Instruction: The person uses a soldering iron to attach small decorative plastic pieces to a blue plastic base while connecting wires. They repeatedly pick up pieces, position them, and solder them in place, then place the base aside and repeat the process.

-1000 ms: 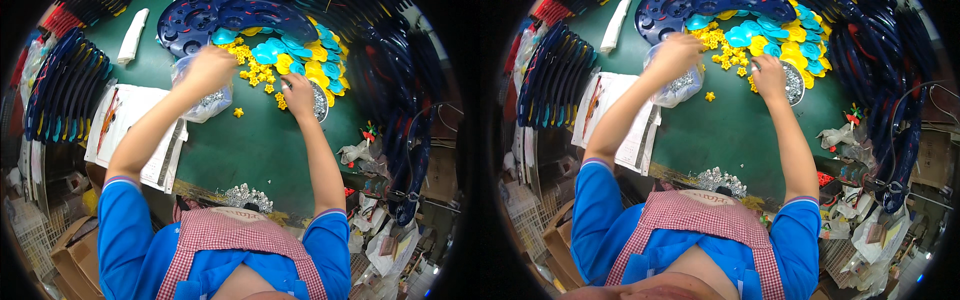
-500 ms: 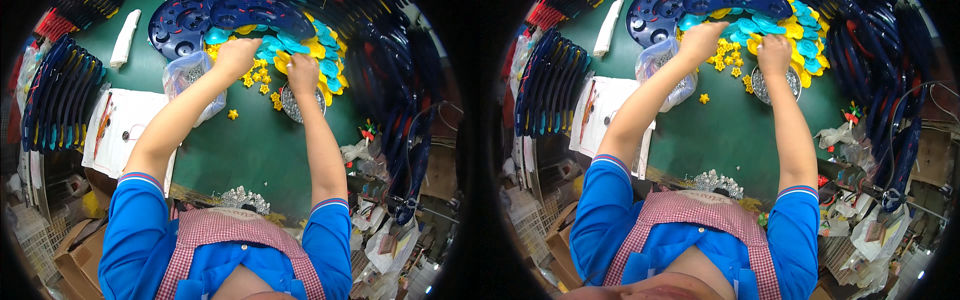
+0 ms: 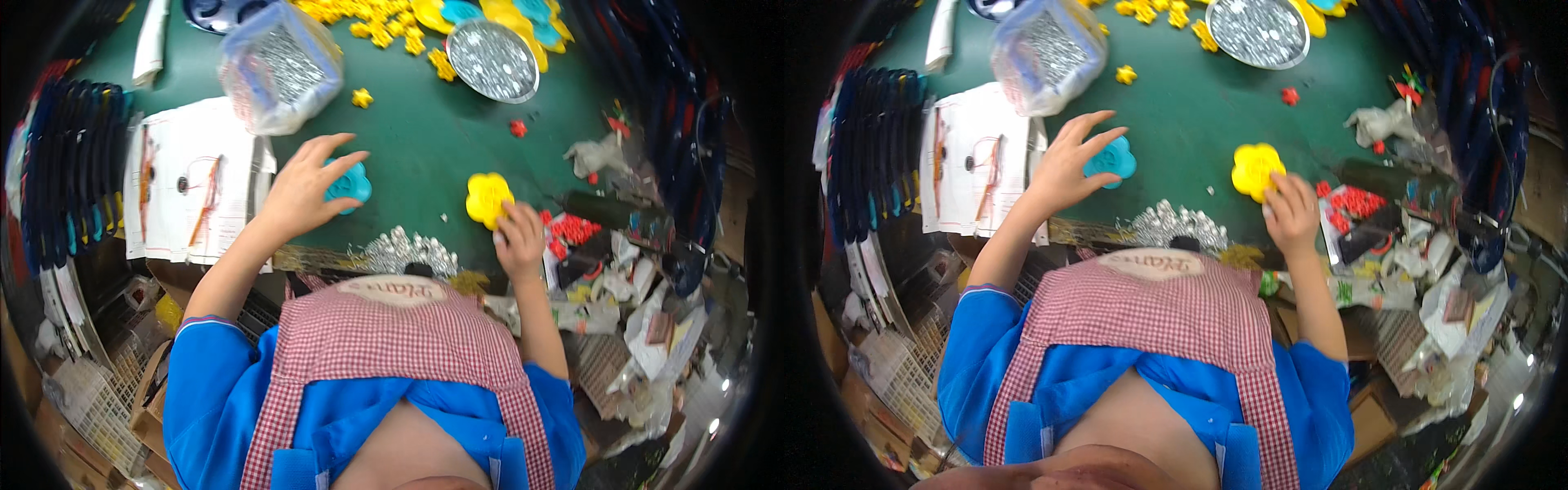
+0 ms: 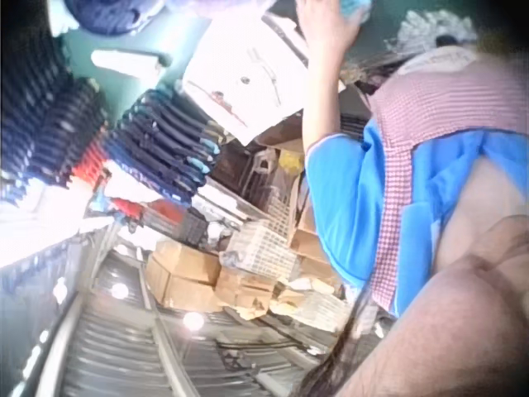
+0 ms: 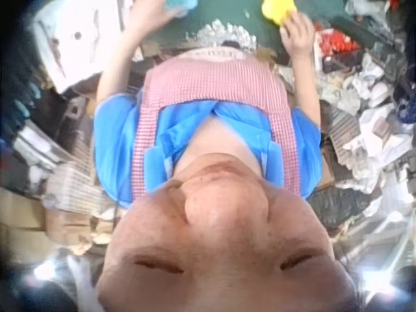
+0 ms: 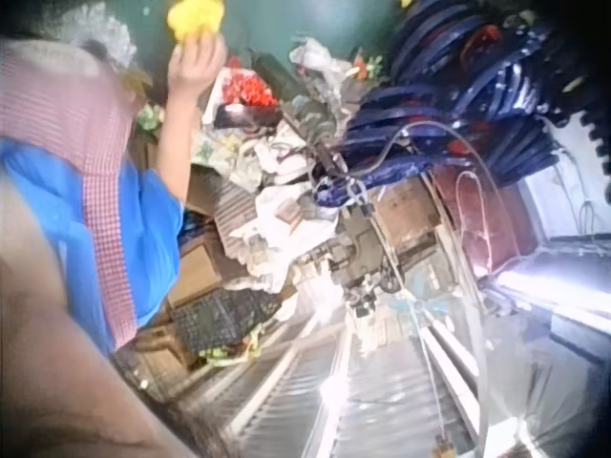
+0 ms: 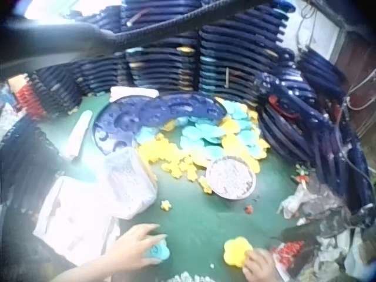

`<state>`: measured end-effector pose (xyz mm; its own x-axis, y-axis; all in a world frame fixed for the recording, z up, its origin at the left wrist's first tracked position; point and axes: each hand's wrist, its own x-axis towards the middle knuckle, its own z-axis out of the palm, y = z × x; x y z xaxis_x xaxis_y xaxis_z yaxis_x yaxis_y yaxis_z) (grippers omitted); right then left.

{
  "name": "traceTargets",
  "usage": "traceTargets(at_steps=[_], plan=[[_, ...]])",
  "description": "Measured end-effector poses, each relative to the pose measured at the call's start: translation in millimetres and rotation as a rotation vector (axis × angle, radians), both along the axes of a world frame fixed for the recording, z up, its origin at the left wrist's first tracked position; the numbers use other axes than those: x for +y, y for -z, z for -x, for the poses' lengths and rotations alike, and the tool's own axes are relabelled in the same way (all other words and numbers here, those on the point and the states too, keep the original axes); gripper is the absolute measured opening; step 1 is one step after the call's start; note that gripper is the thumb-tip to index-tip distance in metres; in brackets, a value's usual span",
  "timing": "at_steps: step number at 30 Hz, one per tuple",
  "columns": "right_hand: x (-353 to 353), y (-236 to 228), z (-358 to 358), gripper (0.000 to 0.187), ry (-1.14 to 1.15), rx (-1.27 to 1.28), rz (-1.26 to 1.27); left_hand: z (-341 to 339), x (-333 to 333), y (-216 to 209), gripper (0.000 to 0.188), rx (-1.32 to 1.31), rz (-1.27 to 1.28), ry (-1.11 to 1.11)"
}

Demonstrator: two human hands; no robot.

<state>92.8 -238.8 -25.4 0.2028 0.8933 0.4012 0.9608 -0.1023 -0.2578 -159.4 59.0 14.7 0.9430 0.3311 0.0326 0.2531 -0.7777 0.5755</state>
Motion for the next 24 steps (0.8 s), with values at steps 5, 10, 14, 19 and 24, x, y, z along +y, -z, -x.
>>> traceTargets(at_steps=[5, 10, 14, 19, 24], plan=[[6, -15, 19, 0.043, 0.058, 0.137, 0.094, -37, 155, -8, 0.064, -0.364, -0.731, -0.641], [20, 5, 19, 0.049, 0.019, 0.163, 0.191, -33, 297, 22, 0.048, -0.131, 0.418, -1.203], [20, 11, 18, 0.048, 0.008, 0.164, 0.124, -24, 325, 19, 0.038, -0.541, 0.468, -1.11], [19, 7, 17, 0.045, -0.021, 0.237, 0.071, -15, 313, -37, 0.024, -1.143, -0.264, -0.842], [13, -10, 18, 0.042, 0.09, 0.34, -0.202, 19, 136, -103, 0.043, -1.033, -0.049, -0.798]])
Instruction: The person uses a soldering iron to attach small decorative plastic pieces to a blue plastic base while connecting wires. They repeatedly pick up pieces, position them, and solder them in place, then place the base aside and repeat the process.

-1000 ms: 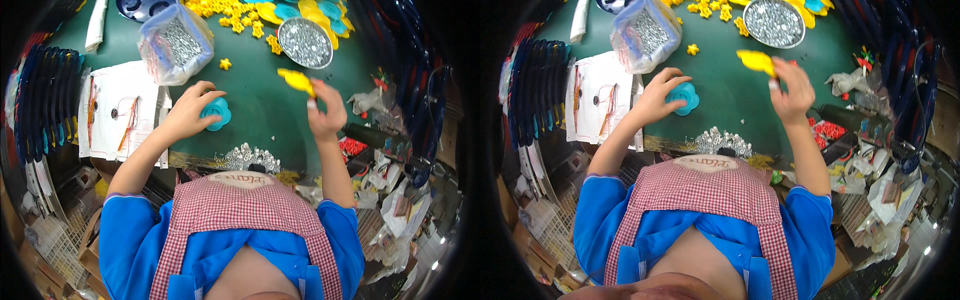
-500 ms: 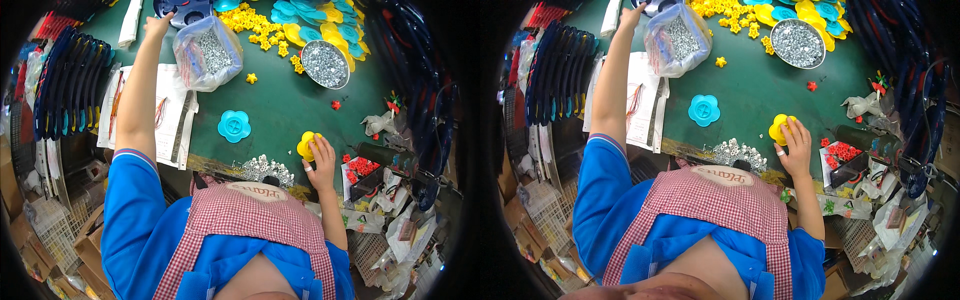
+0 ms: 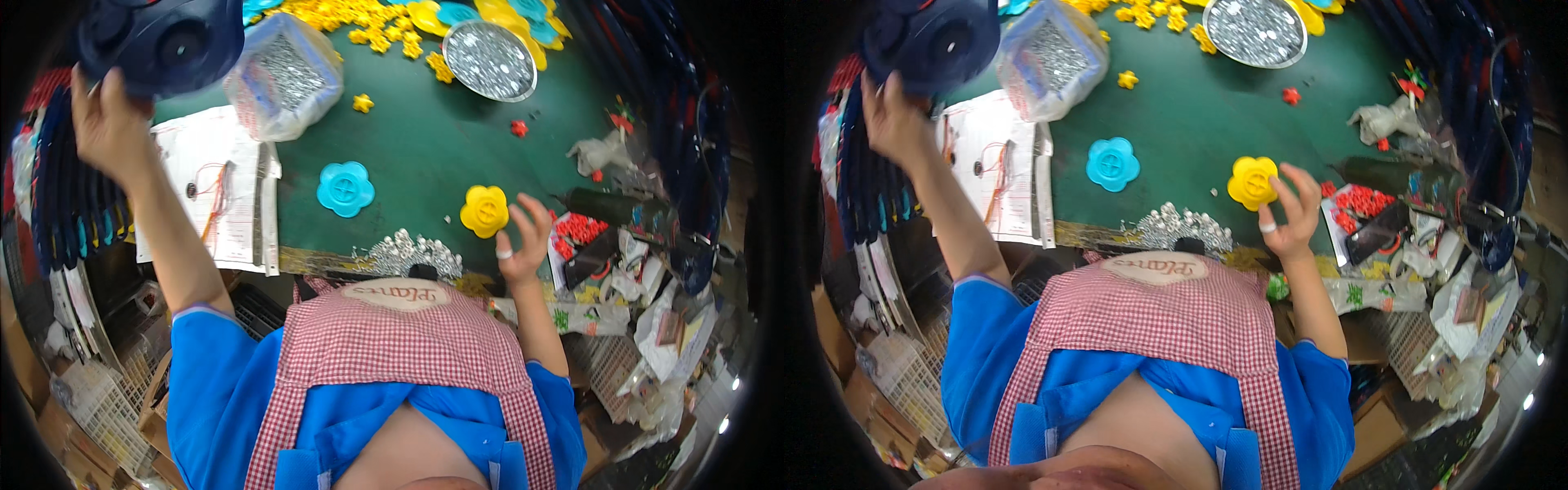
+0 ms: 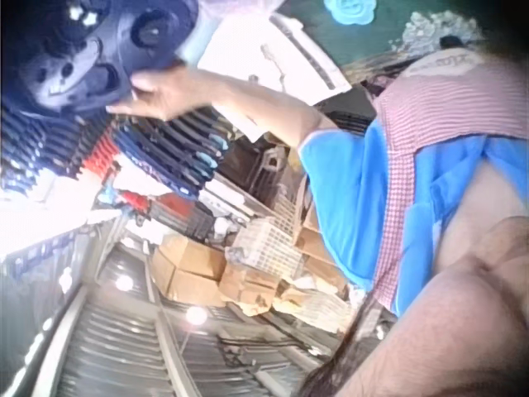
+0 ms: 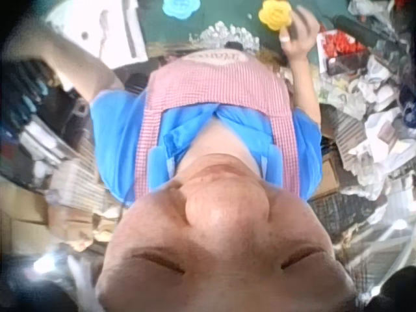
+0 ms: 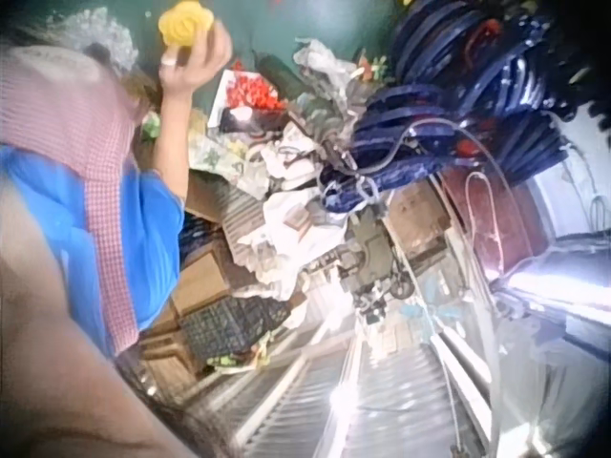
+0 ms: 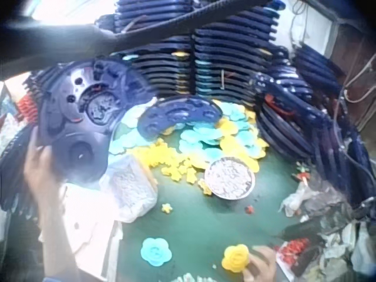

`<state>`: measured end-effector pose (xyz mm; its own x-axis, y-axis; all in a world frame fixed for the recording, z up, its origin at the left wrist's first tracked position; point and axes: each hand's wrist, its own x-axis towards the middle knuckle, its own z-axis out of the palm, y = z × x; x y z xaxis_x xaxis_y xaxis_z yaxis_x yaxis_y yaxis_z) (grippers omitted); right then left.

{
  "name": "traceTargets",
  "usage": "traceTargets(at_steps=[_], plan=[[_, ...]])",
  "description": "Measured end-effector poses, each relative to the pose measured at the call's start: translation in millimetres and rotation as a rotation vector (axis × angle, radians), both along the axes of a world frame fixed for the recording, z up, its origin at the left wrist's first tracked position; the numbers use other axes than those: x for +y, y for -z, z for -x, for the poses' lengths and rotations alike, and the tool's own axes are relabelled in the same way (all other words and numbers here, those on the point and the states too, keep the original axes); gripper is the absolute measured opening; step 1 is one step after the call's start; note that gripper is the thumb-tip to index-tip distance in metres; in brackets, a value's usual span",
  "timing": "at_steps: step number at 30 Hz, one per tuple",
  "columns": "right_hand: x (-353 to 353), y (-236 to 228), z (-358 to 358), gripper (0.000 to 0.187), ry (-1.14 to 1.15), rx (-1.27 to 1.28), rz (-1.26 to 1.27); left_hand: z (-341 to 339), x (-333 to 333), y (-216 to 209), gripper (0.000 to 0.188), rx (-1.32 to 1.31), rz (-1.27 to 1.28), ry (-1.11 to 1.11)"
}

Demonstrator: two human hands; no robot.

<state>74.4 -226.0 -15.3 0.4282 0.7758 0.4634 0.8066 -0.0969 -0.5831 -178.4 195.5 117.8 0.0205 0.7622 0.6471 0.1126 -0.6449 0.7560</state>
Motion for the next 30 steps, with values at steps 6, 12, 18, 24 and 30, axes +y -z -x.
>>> traceTargets(at_steps=[6, 12, 18, 24, 30], plan=[[55, -76, -17, 0.079, 0.118, 1.599, -0.541, -17, -102, 25, 0.044, -0.227, 0.99, 0.507], [24, -75, -29, 0.081, -0.055, 1.485, -0.366, -14, -94, 73, 0.047, -0.16, 1.167, 0.693], [11, -40, -14, 0.086, 0.049, 1.251, -0.065, 1, -126, 87, 0.065, 0.443, 0.768, 0.486], [11, -10, -4, 0.067, 0.212, 0.925, 0.09, 6, -138, 124, 0.068, 0.554, 0.594, 0.461], [19, -2, -9, 0.064, 0.295, 0.867, 0.166, -2, -136, 132, 0.068, 0.535, 0.586, 0.454]])
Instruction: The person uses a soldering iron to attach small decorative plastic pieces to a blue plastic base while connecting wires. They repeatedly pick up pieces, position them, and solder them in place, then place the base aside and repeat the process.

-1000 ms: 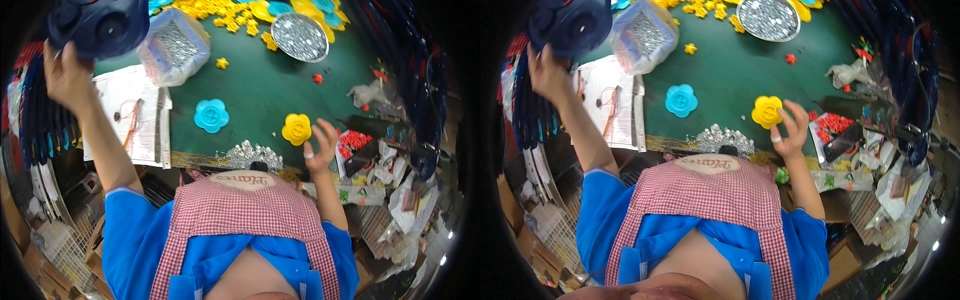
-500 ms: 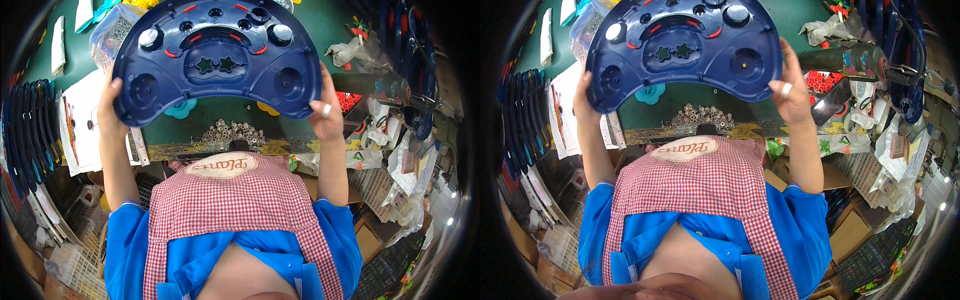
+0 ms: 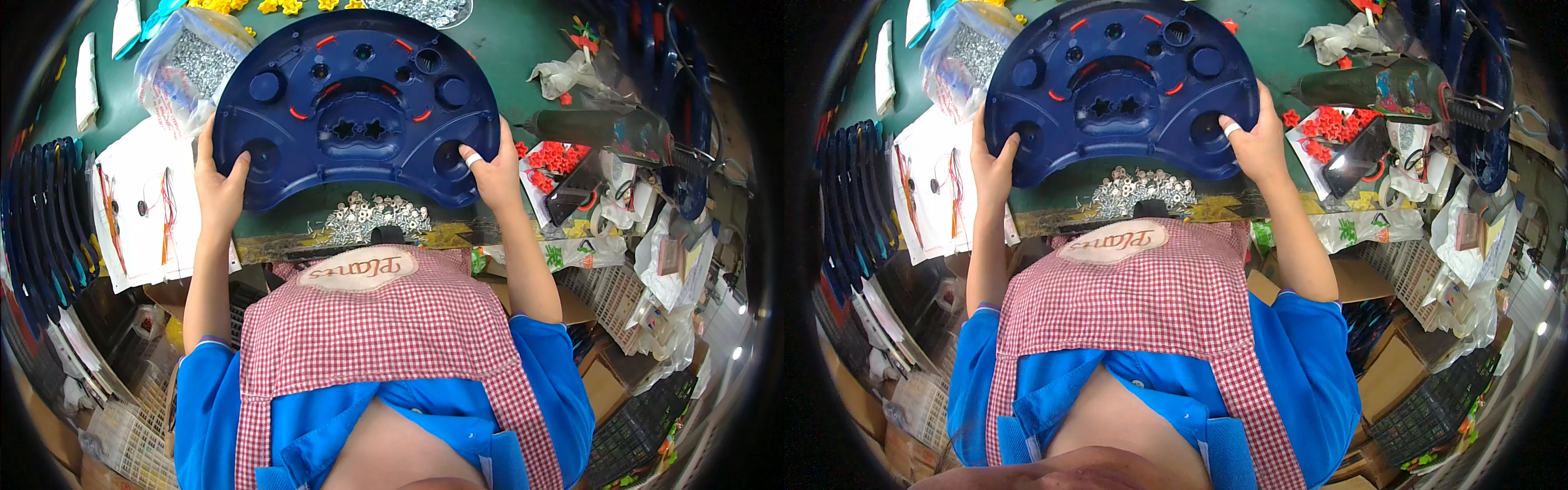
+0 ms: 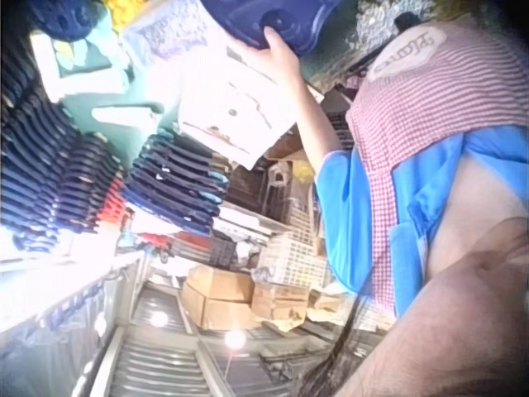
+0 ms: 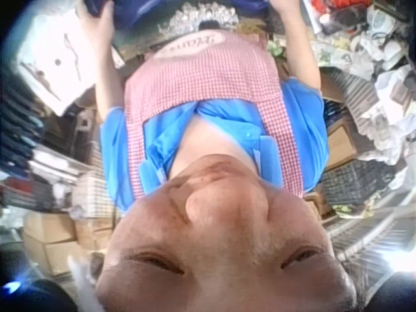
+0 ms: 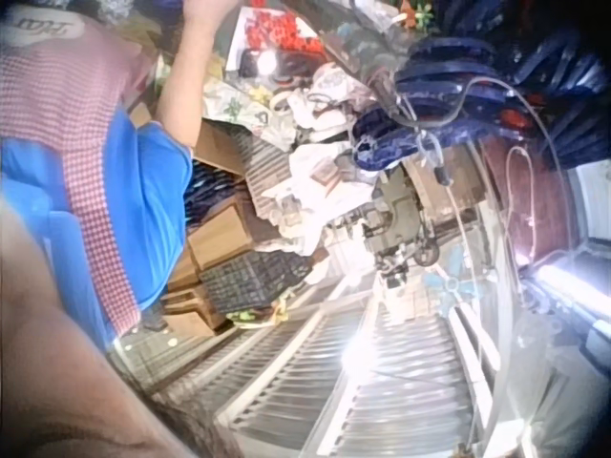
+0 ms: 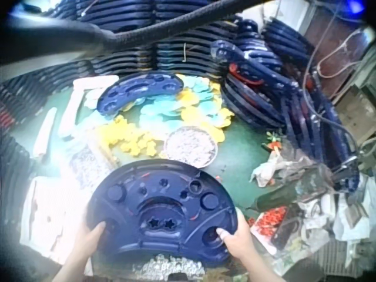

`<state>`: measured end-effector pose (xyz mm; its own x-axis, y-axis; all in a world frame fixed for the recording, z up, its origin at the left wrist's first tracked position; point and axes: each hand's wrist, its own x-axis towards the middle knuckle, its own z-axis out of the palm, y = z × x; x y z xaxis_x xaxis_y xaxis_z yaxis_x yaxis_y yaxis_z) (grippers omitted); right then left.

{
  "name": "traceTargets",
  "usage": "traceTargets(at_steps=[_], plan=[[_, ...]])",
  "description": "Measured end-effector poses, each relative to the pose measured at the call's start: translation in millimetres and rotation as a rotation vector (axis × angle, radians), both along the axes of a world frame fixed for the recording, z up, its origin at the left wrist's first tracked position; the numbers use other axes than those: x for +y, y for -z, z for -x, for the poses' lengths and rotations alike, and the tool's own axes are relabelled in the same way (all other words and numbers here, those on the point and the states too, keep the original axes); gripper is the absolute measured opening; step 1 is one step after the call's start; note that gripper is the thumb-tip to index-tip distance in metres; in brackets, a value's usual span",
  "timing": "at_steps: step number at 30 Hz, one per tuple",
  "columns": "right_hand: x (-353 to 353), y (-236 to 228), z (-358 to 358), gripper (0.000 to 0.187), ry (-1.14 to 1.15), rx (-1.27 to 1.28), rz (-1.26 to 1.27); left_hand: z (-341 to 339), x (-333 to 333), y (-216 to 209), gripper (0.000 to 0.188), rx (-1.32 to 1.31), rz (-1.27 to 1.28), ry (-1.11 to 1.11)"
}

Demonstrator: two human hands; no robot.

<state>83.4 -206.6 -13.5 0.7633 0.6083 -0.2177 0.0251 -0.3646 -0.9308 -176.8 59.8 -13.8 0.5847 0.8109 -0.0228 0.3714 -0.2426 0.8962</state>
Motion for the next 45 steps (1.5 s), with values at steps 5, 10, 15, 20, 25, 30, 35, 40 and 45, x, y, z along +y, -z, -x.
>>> traceTargets(at_steps=[5, 10, 15, 20, 25, 30, 35, 40, 45], plan=[[-2, 10, -4, 0.061, 0.013, -0.151, 0.126, -1, 6, -6, 0.063, -0.267, 0.284, 0.05], [-18, 12, -15, 0.056, 0.046, -0.045, -0.016, -3, -3, -21, 0.051, -0.178, 0.199, 0.059], [-29, 9, -14, 0.059, 0.028, -0.106, 0.111, -7, -27, 7, 0.038, -0.084, 0.174, -0.094], [-21, 7, -9, 0.062, 0.022, -0.091, 0.133, -2, -28, 10, 0.036, -0.092, -0.034, -0.107], [-22, 10, -10, 0.063, 0.024, -0.086, 0.081, -5, -27, 11, 0.032, -0.02, 0.022, -0.125], [-16, -2, -4, 0.065, 0.03, -0.146, 0.188, 3, -23, 12, 0.036, 0.178, -0.214, -0.054], [-7, -32, -5, 0.066, -0.191, -0.842, 0.263, -9, -15, -37, 0.057, 0.335, -0.629, -0.036], [65, -53, -34, 0.025, -0.145, -0.917, -0.141, -122, 47, -42, 0.016, 0.327, -0.85, 0.326], [98, -27, -104, 0.017, -0.236, -0.86, 0.471, -224, 91, 27, 0.012, 0.411, -0.914, 0.374]])
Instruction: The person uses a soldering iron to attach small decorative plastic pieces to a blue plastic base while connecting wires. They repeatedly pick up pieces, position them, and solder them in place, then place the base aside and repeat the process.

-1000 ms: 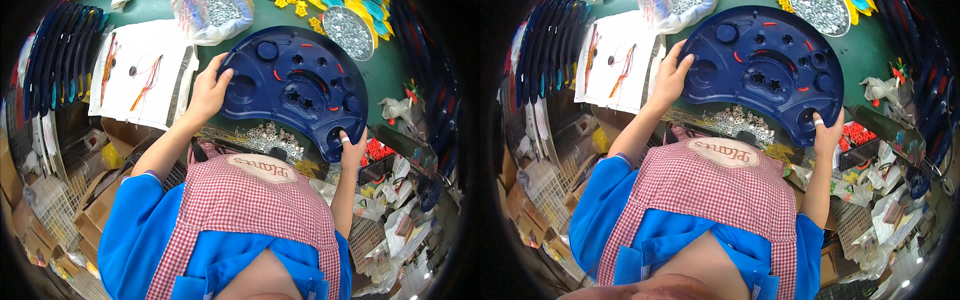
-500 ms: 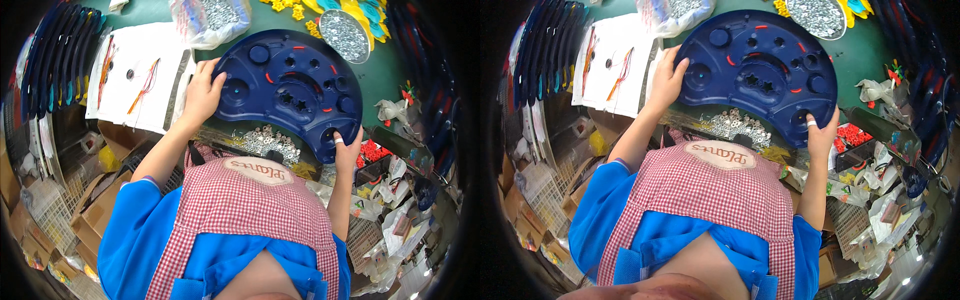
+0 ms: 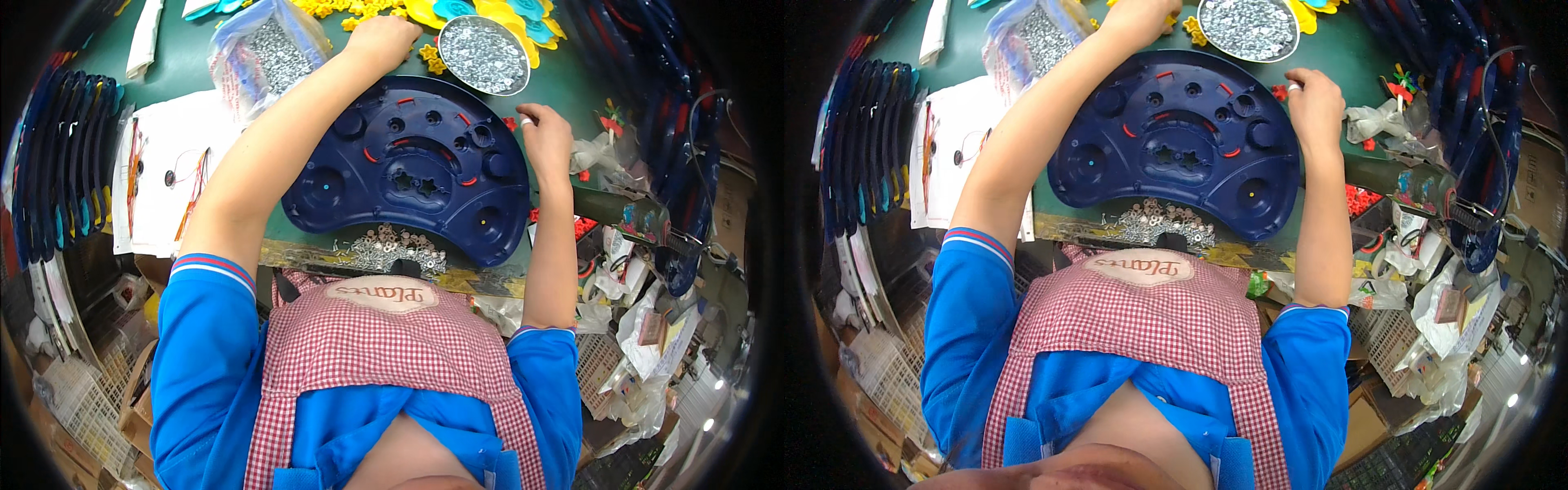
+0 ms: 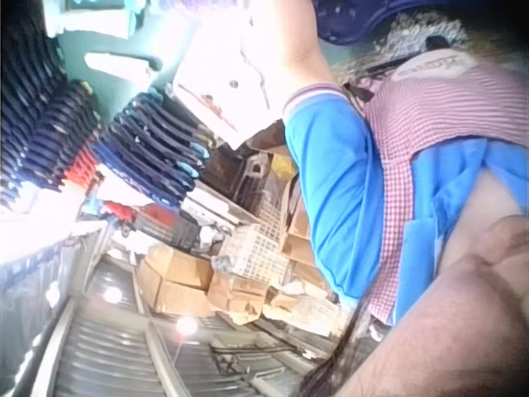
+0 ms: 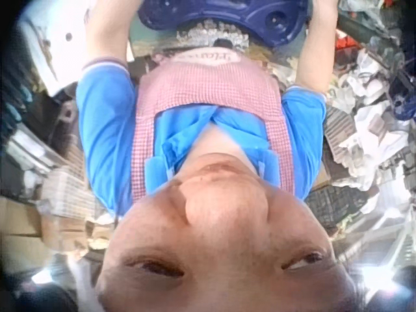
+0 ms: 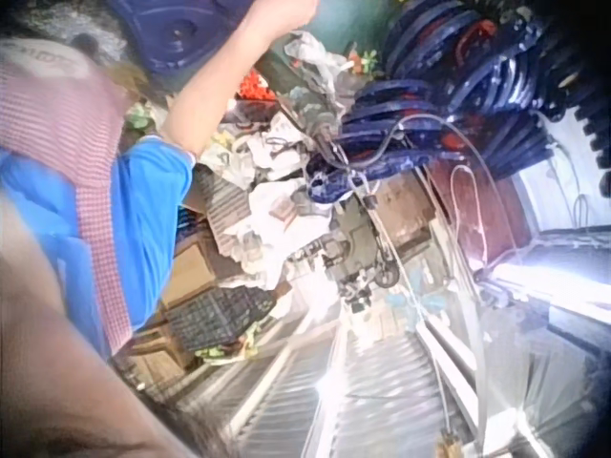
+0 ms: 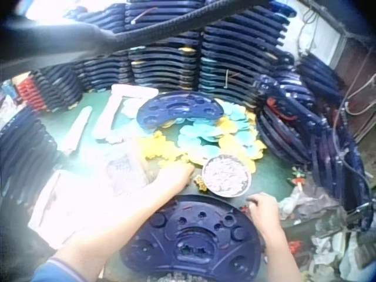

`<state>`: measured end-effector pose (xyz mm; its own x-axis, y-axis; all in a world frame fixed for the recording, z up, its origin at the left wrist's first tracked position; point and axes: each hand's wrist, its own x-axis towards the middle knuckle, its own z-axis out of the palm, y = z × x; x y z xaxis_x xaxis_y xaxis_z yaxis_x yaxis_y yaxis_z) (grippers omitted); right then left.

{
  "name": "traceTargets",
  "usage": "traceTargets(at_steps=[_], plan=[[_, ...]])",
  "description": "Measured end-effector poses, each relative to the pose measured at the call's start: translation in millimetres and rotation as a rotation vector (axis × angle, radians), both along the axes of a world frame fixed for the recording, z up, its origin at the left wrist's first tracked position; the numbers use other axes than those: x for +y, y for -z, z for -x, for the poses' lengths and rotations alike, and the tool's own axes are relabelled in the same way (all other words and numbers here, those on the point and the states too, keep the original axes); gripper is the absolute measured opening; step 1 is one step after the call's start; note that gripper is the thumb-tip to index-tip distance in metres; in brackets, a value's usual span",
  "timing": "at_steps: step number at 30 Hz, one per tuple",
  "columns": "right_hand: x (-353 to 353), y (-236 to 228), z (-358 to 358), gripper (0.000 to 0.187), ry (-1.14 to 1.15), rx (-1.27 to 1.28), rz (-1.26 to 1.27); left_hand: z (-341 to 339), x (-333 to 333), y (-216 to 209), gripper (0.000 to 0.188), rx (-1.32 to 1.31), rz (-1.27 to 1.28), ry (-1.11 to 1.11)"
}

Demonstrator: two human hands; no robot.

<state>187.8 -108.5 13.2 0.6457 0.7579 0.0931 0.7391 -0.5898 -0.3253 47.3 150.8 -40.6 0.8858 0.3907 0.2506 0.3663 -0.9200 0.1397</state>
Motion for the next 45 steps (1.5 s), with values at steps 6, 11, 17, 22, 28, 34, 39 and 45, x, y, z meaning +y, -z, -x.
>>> traceTargets(at_steps=[6, 11, 17, 22, 28, 34, 39, 45], plan=[[3, 6, -6, 0.023, 0.068, 0.158, 0.147, 19, -25, -36, 0.013, -0.047, 0.068, 0.074], [-10, -25, 57, 0.024, -0.131, 0.251, -0.452, 122, -115, -66, 0.022, -0.061, 0.306, 0.37], [-34, 9, 130, 0.017, -0.493, 0.125, -0.256, 144, -140, -42, 0.026, -0.155, 0.387, 0.306], [-33, 11, 134, 0.018, -0.492, 0.117, -0.272, 140, -147, -39, 0.027, -0.173, 0.361, 0.18], [-30, 5, 134, 0.017, -0.527, 0.062, -0.143, 140, -149, -37, 0.028, -0.113, 0.252, 0.154], [-36, 15, 127, 0.017, -0.537, 0.057, -0.181, 155, -142, -36, 0.018, -0.167, 0.221, 0.245], [-45, -13, 147, 0.012, -0.547, 0.097, -0.359, 195, -154, -52, 0.025, -0.294, 0.181, 0.32], [-71, 4, 182, 0.013, -0.596, -0.103, -0.076, 206, -202, -37, 0.015, 0.115, 0.197, 0.375]])
